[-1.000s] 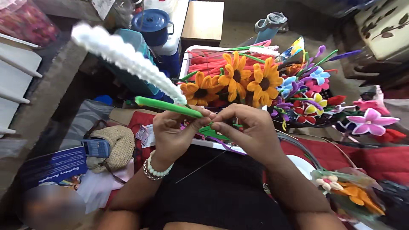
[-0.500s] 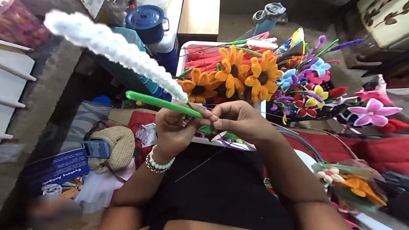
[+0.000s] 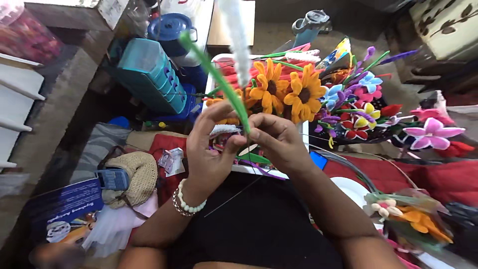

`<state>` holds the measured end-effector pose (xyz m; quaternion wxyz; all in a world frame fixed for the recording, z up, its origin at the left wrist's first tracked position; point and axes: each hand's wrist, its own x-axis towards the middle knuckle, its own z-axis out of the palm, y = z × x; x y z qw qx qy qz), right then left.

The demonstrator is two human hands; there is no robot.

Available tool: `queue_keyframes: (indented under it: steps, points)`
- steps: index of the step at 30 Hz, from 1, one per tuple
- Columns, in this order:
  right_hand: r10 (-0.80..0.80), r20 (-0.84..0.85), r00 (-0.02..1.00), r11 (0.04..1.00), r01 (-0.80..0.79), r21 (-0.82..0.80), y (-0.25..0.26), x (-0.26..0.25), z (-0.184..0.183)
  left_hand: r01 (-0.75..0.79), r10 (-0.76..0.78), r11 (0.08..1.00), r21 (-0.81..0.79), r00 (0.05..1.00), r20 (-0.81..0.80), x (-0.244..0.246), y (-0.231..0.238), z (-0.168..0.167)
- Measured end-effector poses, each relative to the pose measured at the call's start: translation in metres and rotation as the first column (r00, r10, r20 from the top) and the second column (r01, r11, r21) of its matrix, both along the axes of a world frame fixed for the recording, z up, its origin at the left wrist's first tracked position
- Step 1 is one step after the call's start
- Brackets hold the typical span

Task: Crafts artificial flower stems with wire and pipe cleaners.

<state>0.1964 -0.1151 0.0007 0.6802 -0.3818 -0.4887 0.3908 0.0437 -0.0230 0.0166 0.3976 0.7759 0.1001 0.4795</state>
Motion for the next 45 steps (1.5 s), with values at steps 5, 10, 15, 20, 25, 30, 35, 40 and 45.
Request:
queue_keyframes:
  steps: [5, 10, 15, 20, 25, 30, 35, 40, 45]
  points:
    - [-0.185, -0.006, 0.983, 0.975, 0.185, 0.126, 0.006, -0.003, 0.018, -0.063, 0.067, 0.989, 0.130, 0.997, -0.024, 0.008, -0.003, 0.005]
    - [-0.231, -0.067, 0.971, 0.958, 0.239, 0.156, 0.010, -0.007, 0.025, -0.152, 0.166, 0.927, 0.344, 0.986, -0.011, 0.014, -0.004, 0.023]
    - [-0.324, 0.027, 0.946, 0.941, 0.319, 0.113, 0.002, -0.005, 0.016, -0.173, 0.198, 0.918, 0.356, 0.980, -0.035, 0.010, -0.010, 0.017]
    - [-0.513, 0.359, 0.780, 0.858, 0.448, 0.252, -0.008, -0.001, 0.014, -0.175, 0.199, 0.926, 0.334, 0.979, -0.040, 0.008, -0.013, 0.006]
    - [-0.586, 0.488, 0.647, 0.810, 0.479, 0.339, -0.014, 0.002, 0.016, -0.181, 0.208, 0.907, 0.381, 0.978, -0.032, 0.009, -0.018, -0.001]
    - [-0.670, 0.570, 0.476, 0.735, 0.536, 0.416, -0.022, 0.000, 0.017, -0.169, 0.191, 0.918, 0.360, 0.981, -0.025, 0.010, -0.021, -0.006]
    - [-0.694, 0.633, 0.344, 0.691, 0.567, 0.450, -0.032, -0.008, 0.023, -0.192, 0.206, 0.911, 0.364, 0.978, 0.000, 0.013, -0.023, -0.012]
    - [-0.693, 0.632, 0.346, 0.684, 0.592, 0.426, -0.030, -0.009, 0.022, -0.190, 0.189, 0.927, 0.324, 0.981, 0.035, 0.016, -0.022, -0.020]
    - [-0.700, 0.602, 0.384, 0.694, 0.566, 0.445, -0.021, -0.002, 0.014, -0.144, 0.144, 0.955, 0.258, 0.989, 0.020, 0.015, -0.020, -0.022]
